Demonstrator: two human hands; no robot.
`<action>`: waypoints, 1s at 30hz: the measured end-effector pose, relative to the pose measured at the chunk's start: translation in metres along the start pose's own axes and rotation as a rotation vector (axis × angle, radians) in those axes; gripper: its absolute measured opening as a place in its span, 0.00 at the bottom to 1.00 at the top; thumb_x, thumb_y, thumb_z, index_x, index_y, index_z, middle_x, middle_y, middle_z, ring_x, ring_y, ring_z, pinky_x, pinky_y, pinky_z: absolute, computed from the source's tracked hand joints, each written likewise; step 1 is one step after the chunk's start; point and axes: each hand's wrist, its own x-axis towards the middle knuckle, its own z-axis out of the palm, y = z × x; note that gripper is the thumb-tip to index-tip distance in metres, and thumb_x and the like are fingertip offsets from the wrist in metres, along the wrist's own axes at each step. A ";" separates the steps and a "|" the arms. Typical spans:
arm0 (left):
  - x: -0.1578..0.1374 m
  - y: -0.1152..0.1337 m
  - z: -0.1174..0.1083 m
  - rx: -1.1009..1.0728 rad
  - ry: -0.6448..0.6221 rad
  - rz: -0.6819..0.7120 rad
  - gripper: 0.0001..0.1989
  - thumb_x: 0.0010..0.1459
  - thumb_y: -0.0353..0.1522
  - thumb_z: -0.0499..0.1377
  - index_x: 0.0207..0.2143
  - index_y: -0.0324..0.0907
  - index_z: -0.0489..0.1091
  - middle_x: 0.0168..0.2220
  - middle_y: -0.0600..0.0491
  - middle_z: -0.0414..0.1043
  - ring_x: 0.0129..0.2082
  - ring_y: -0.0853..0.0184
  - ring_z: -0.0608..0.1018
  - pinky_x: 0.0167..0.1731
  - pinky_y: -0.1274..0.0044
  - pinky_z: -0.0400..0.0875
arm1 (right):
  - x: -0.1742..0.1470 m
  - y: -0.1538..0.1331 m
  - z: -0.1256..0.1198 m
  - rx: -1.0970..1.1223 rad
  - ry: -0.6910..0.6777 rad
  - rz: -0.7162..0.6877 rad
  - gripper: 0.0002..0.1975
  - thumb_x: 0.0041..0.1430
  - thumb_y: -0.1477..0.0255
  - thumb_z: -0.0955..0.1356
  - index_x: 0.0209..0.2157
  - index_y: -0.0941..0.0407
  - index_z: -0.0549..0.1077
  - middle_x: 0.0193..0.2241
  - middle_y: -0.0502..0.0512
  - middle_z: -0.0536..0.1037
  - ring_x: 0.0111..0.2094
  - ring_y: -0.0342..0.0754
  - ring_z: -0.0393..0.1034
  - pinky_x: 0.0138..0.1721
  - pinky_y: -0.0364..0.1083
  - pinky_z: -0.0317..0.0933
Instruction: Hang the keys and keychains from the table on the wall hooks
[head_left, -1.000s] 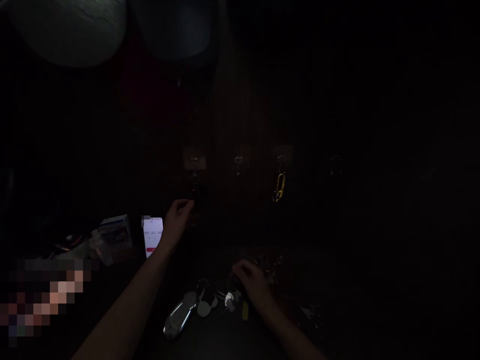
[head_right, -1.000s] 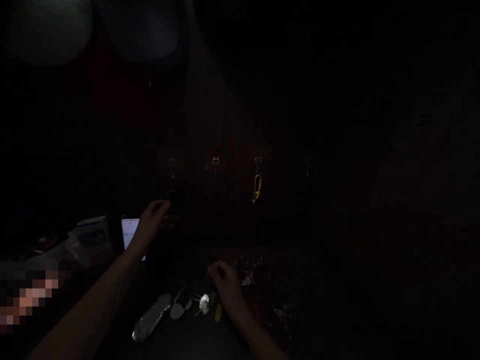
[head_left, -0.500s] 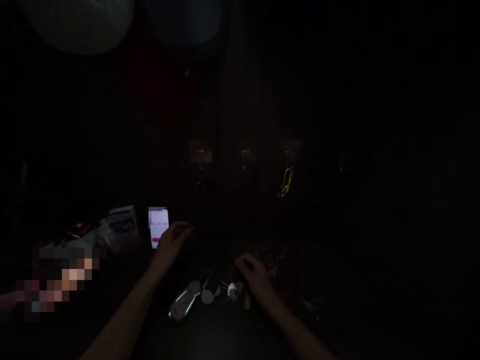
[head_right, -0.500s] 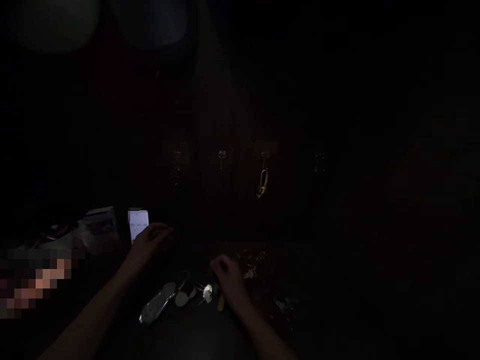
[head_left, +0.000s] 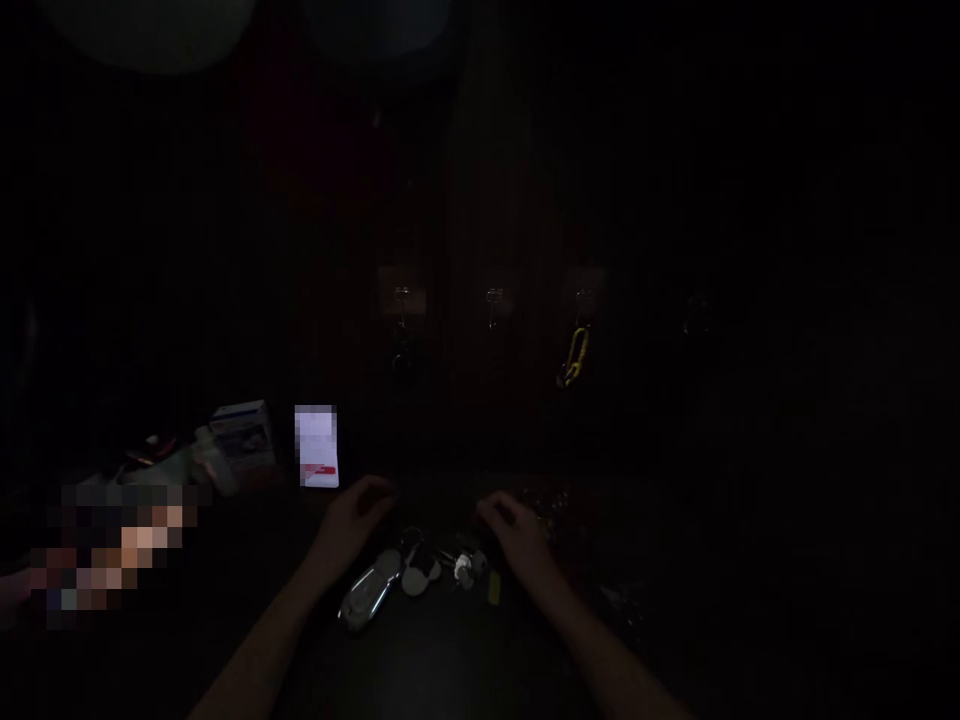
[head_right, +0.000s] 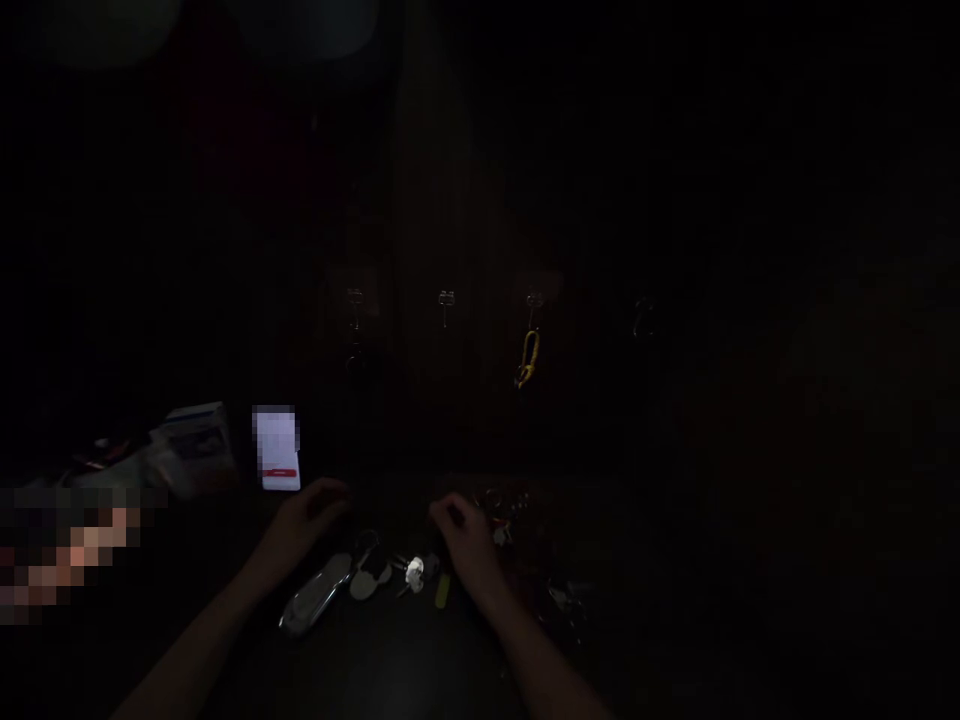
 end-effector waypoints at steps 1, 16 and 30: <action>-0.001 0.001 0.002 0.019 -0.039 0.015 0.11 0.49 0.38 0.56 0.35 0.44 0.70 0.37 0.53 0.76 0.40 0.61 0.77 0.42 0.71 0.69 | 0.001 -0.001 -0.001 0.002 0.007 0.005 0.17 0.48 0.55 0.65 0.20 0.55 0.69 0.20 0.49 0.71 0.27 0.47 0.67 0.30 0.43 0.59; -0.013 -0.002 -0.002 0.265 -0.492 0.094 0.26 0.42 0.33 0.63 0.47 0.49 0.67 0.50 0.52 0.68 0.50 0.60 0.69 0.51 0.71 0.62 | 0.005 0.000 -0.010 -0.070 0.043 -0.002 0.14 0.49 0.59 0.64 0.25 0.55 0.71 0.25 0.51 0.75 0.32 0.49 0.69 0.36 0.45 0.60; -0.015 0.006 -0.025 0.290 -0.557 -0.007 0.29 0.42 0.27 0.57 0.51 0.48 0.63 0.52 0.52 0.68 0.49 0.61 0.71 0.48 0.73 0.65 | -0.006 0.006 0.003 -0.156 -0.108 -0.155 0.08 0.54 0.68 0.63 0.30 0.51 0.74 0.31 0.50 0.76 0.37 0.49 0.71 0.39 0.45 0.60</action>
